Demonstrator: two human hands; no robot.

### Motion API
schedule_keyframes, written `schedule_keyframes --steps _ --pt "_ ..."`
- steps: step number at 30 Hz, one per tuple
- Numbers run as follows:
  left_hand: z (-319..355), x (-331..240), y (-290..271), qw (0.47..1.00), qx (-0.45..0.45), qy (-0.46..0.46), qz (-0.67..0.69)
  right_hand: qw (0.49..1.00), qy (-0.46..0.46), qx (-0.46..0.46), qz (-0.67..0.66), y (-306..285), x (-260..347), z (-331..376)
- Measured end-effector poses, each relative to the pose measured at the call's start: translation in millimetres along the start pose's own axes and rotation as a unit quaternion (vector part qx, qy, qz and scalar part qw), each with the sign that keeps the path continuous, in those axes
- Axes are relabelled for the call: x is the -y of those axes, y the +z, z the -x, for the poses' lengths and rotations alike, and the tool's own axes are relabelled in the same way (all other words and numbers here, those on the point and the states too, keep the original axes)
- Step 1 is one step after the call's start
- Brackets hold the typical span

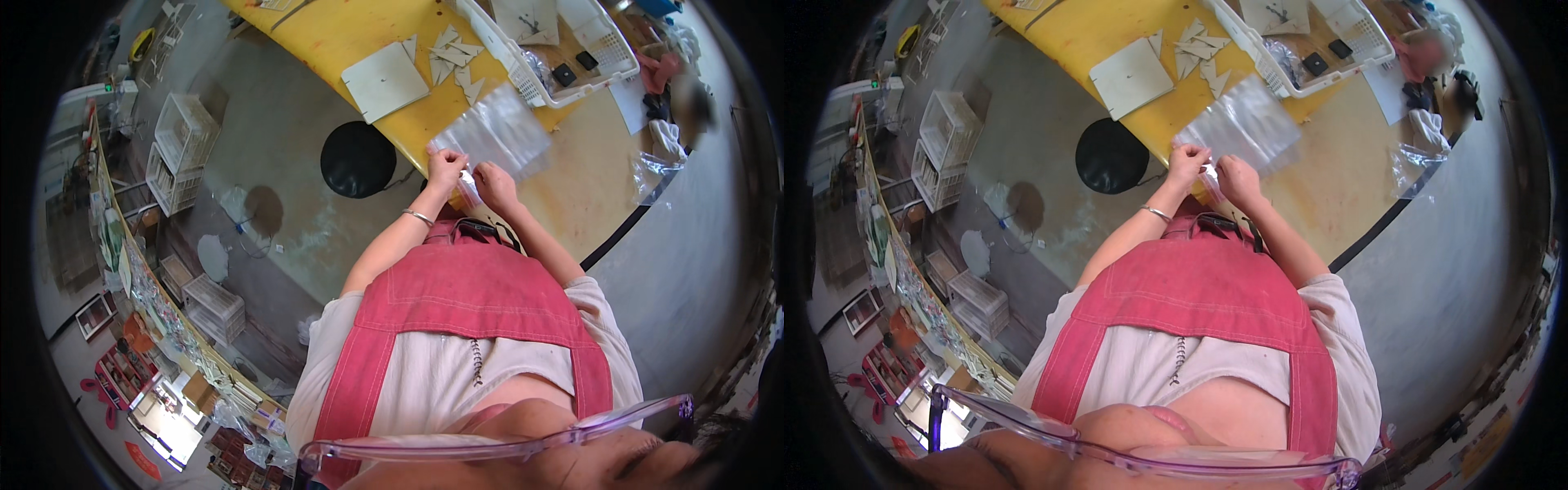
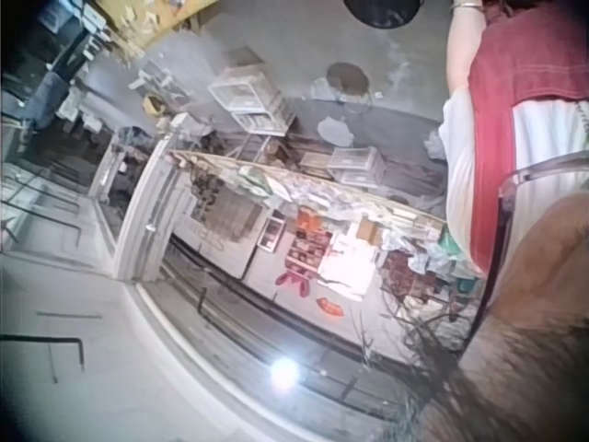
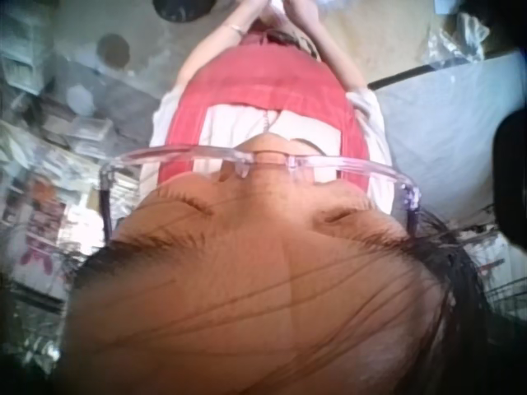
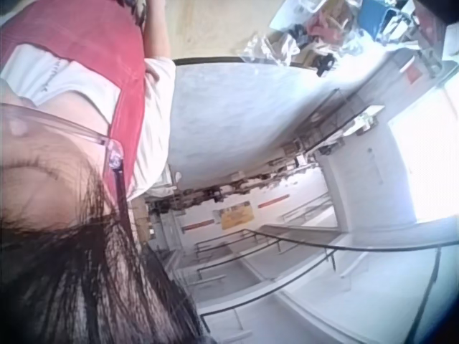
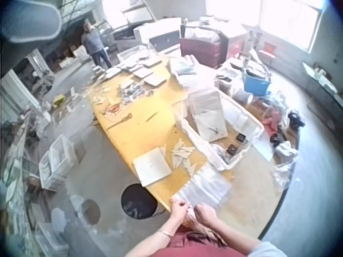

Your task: The person assembles small electronic components by placing a black square module onto a white square board and inserting it into a clear plastic bag. They repeat this process with multiple boards and modules, occasionally wiping the boards with a cloth.

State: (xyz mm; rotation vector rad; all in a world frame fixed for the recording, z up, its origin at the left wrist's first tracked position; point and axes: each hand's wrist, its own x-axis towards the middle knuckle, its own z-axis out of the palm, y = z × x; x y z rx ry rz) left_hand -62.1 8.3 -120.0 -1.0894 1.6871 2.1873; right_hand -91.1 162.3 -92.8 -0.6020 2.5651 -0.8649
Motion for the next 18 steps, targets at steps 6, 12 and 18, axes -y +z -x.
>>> schedule_keyframes --steps 6,12,18 --pt "-3 -2 -10 0.999 0.036 0.031 -0.021 0.956 0.099 -0.009 -0.274 7 -23 -8" --pt "-6 -2 -20 0.998 0.055 0.028 0.012 0.966 0.079 -0.054 -0.239 -2 -25 -10" --pt "2 -11 -10 0.994 0.090 0.009 0.065 0.961 0.054 -0.042 -0.269 8 -9 -10"
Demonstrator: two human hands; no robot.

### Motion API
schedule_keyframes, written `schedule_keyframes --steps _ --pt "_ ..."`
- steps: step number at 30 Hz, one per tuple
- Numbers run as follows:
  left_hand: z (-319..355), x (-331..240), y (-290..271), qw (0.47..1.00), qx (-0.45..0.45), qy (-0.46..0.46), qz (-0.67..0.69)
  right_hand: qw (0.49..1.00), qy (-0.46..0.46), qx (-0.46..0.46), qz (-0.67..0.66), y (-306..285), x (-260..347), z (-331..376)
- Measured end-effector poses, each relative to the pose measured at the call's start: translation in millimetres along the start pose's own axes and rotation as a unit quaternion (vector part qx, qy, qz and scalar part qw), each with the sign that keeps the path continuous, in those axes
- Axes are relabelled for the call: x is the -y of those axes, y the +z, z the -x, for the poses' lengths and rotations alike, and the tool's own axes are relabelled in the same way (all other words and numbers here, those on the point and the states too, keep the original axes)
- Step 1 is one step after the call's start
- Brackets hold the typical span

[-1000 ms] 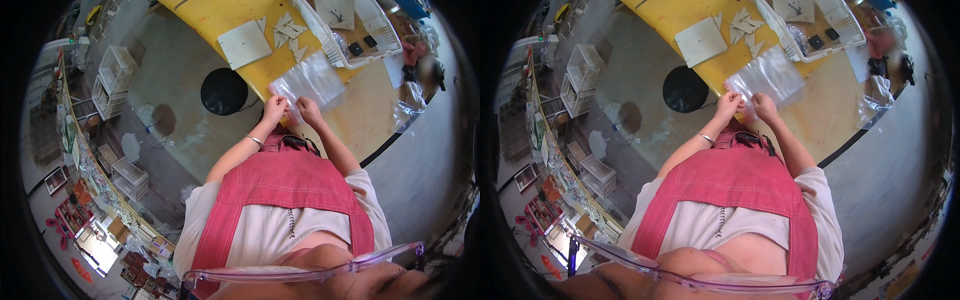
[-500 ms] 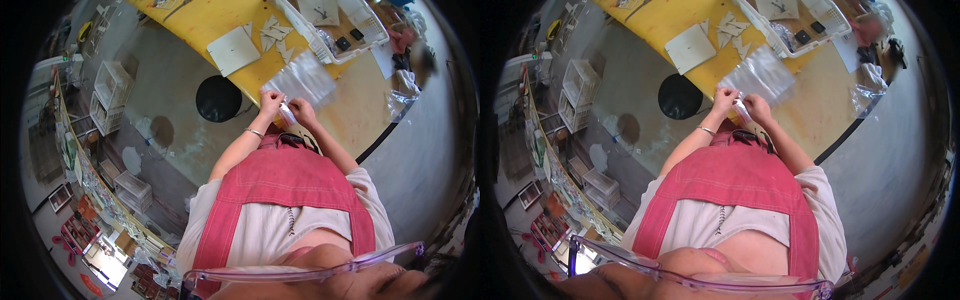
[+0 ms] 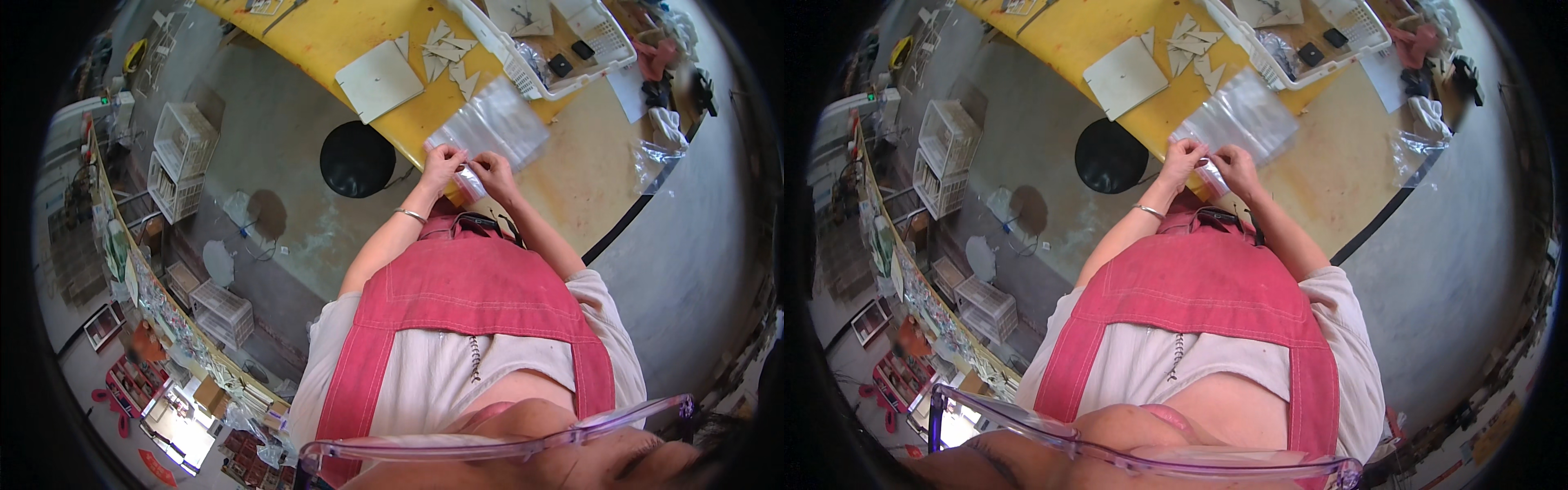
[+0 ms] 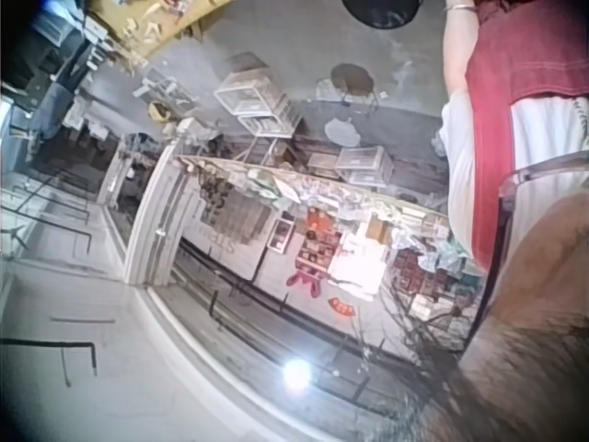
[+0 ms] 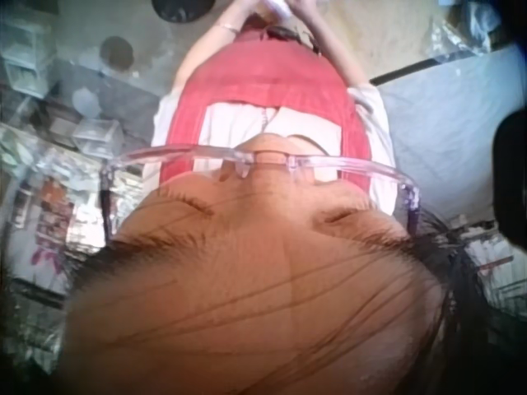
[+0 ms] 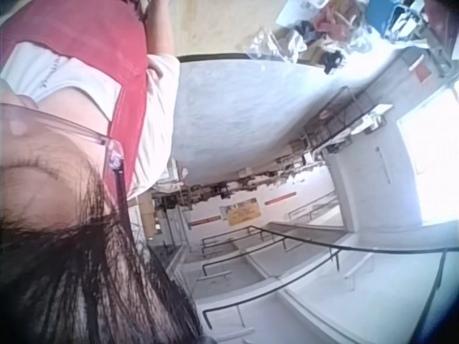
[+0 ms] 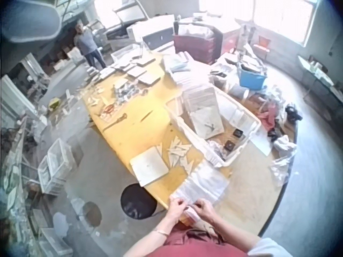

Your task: The person assembles small electronic components by placing a black square module onto a white square board and inserting it into a clear plastic bag. They repeat this process with multiple boards and modules, occasionally wiping the boards with a cloth.

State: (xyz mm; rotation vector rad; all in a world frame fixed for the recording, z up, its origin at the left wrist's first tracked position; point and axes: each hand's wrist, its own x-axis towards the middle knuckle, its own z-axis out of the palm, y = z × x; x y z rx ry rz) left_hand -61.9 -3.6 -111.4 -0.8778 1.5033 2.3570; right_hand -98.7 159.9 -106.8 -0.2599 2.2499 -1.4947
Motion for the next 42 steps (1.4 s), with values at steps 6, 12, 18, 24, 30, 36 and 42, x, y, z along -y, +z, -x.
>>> schedule_keyframes --steps 6,12,18,24,30,36,42 --pt "-5 4 -6 0.998 0.041 0.045 -0.029 0.996 0.075 -0.006 -0.048 -5 -10 -10" --pt "1 1 -3 0.994 0.045 0.056 -0.083 0.997 0.046 -0.056 0.004 -3 -7 -7" --pt "0 1 -6 0.996 0.062 0.061 -0.029 0.998 0.050 -0.029 0.021 -21 4 -7" --pt "-3 1 0 0.995 0.069 0.047 -0.062 0.999 -0.013 0.030 0.036 -16 23 -1" --pt "-2 -2 5 0.994 0.089 0.051 -0.029 0.986 -0.039 -0.008 0.163 -14 36 -1" --pt "0 -7 -1 0.985 0.068 0.075 -0.142 0.978 -0.061 0.055 0.194 -25 36 -11" --pt "4 -6 -6 0.991 0.090 0.055 -0.085 0.986 0.000 0.121 0.113 -36 25 -20"
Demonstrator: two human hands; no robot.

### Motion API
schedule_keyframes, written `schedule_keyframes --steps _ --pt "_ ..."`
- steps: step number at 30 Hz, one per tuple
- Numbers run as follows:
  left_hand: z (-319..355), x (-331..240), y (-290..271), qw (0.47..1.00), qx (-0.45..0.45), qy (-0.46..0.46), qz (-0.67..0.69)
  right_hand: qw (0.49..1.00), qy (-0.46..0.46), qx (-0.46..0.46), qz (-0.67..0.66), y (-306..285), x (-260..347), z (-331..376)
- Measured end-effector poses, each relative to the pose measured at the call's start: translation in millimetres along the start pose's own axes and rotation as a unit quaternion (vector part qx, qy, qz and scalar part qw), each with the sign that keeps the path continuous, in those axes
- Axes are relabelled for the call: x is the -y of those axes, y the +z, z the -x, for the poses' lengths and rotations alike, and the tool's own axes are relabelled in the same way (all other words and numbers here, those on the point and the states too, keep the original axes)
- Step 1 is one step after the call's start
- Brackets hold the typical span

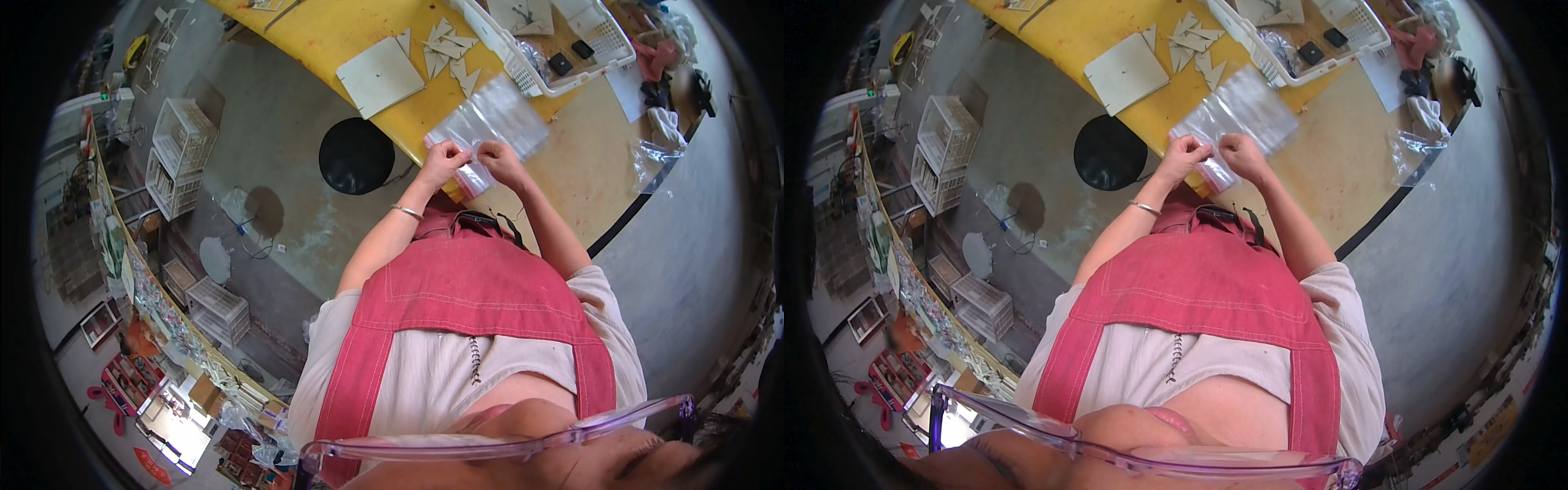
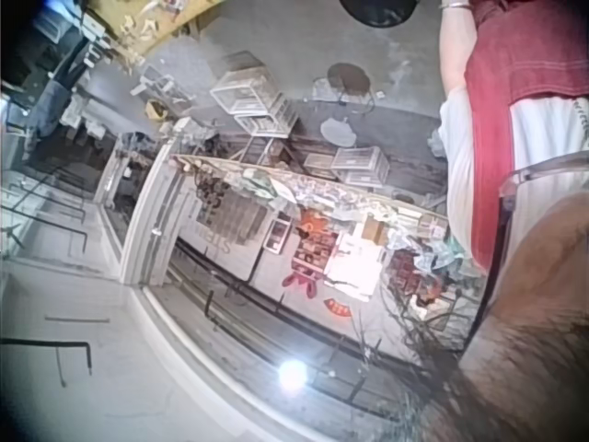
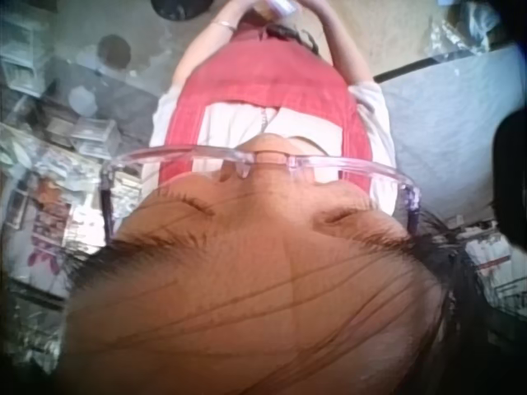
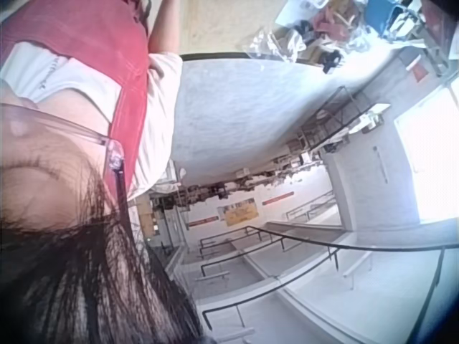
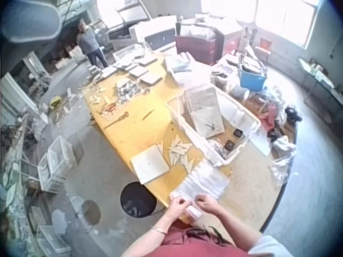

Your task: The person assembles small electronic components by placing a black square module onto a white square board and inserting it into a clear plastic bag. They repeat this process with multiple boards and modules, occasionally wiping the boards with a cloth.

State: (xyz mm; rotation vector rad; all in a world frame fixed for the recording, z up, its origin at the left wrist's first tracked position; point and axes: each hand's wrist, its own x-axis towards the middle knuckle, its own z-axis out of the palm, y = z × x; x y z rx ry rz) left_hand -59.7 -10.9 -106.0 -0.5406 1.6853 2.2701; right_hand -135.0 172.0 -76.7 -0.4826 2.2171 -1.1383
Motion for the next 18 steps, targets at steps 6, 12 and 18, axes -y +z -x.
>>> schedule_keyframes --steps 6,12,18 --pt "10 12 -26 0.988 -0.032 -0.017 -0.151 0.974 -0.005 -0.158 0.161 0 13 10" --pt "17 -34 11 0.863 -0.269 0.161 -0.397 0.963 -0.124 -0.123 0.203 17 21 26" --pt "-8 -23 -10 0.851 -0.225 0.120 -0.459 0.925 -0.176 -0.065 0.329 24 13 54"
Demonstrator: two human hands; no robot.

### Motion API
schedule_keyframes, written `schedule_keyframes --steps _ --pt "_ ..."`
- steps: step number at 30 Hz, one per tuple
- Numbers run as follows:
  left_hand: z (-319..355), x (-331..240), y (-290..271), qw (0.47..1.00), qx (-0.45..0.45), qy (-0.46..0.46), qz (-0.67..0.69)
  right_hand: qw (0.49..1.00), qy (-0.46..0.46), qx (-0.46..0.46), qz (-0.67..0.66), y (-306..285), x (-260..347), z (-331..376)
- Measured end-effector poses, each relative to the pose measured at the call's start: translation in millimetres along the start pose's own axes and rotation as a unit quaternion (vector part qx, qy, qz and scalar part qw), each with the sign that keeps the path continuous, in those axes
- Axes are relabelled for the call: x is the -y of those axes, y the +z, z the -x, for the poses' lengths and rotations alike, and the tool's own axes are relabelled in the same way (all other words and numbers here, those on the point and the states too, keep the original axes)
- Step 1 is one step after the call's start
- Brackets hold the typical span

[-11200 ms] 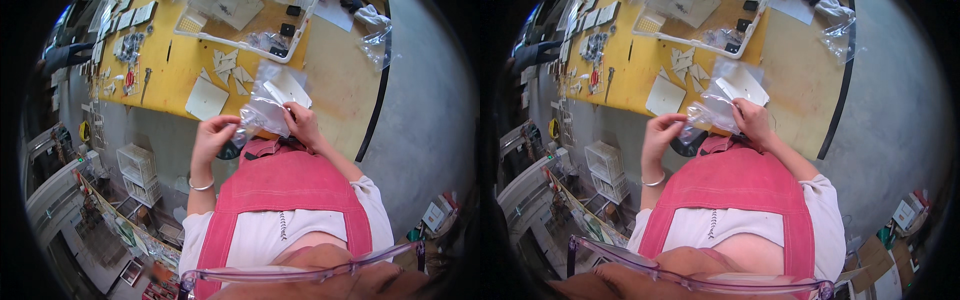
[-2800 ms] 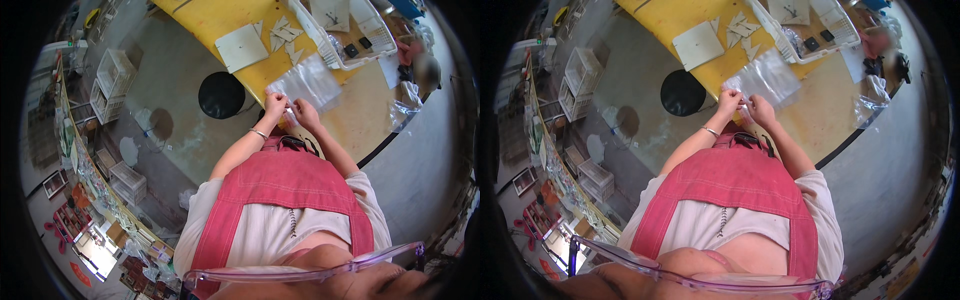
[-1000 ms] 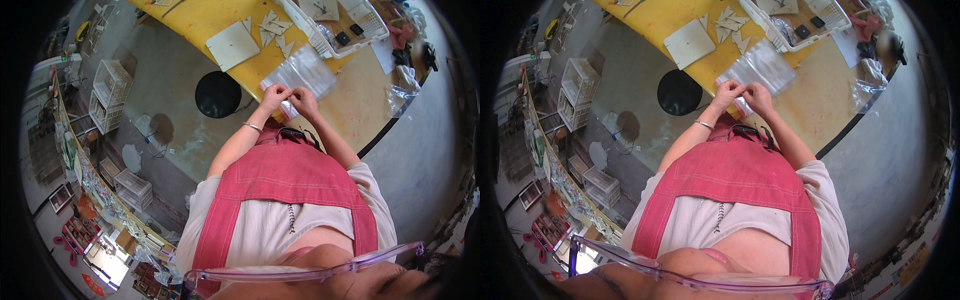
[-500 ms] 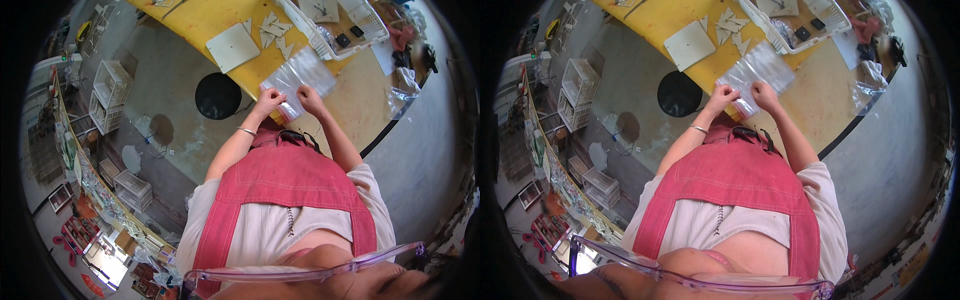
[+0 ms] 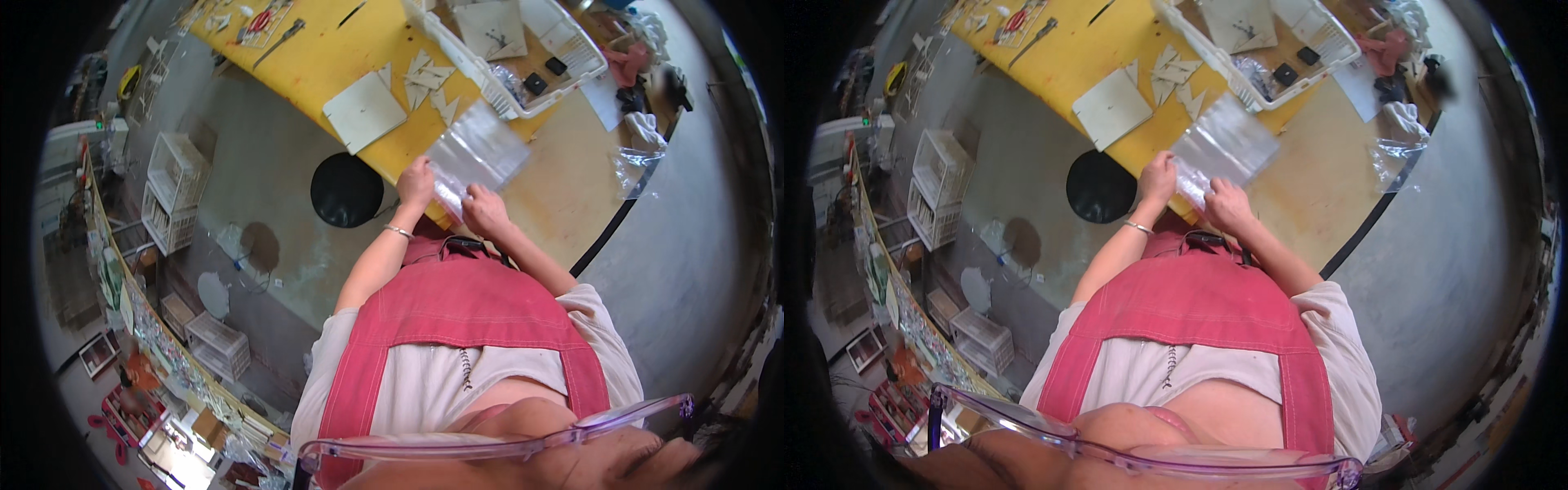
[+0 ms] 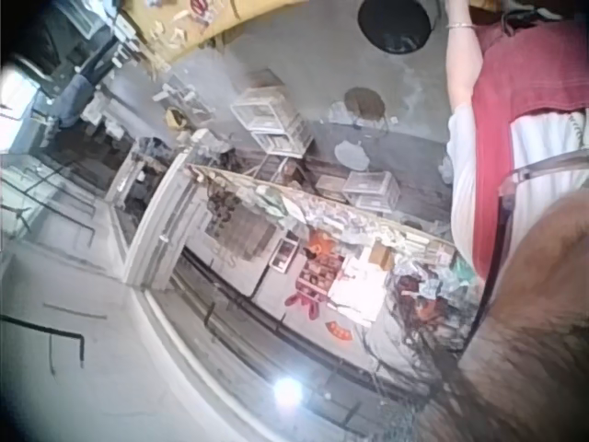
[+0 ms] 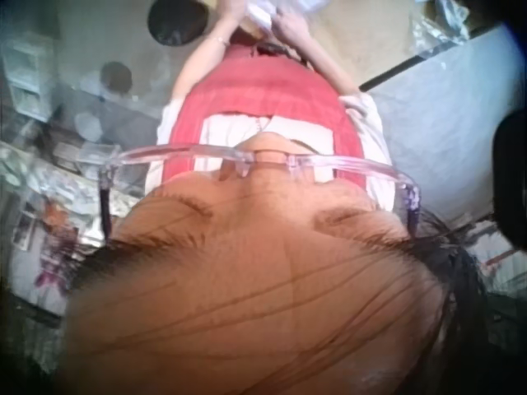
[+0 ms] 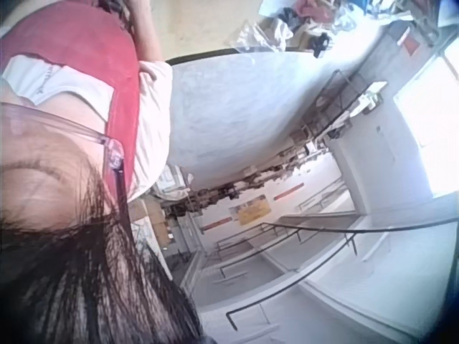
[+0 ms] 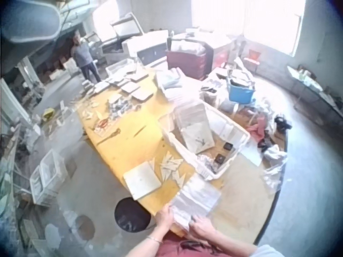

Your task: The person assembles small electronic components by placing a black square module onto a white square board and inserting it into a clear plastic bag. They repeat this process with multiple boards and modules, occasionally wiping the boards with a cloth.

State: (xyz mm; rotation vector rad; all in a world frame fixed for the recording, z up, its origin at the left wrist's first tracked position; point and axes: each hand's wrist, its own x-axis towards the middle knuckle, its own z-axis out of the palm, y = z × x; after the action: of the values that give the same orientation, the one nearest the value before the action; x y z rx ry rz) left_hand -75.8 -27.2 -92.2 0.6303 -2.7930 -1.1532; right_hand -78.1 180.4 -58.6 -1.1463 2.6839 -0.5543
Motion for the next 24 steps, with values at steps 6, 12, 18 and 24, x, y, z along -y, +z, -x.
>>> schedule_keyframes --steps 6,12,18,24 --pt "-4 20 8 0.995 0.042 -0.036 0.087 0.993 0.058 0.096 -0.038 -6 -14 50" --pt "11 37 -20 0.988 0.103 0.072 0.092 0.965 0.030 -0.220 -0.139 -95 -33 -11" --pt "-29 86 -65 0.986 -0.017 -0.098 0.135 0.960 0.071 -0.272 -0.010 -165 -160 -119" --pt "-109 121 -70 0.941 -0.216 -0.260 -0.010 0.971 0.213 0.080 0.078 -118 -273 -194"
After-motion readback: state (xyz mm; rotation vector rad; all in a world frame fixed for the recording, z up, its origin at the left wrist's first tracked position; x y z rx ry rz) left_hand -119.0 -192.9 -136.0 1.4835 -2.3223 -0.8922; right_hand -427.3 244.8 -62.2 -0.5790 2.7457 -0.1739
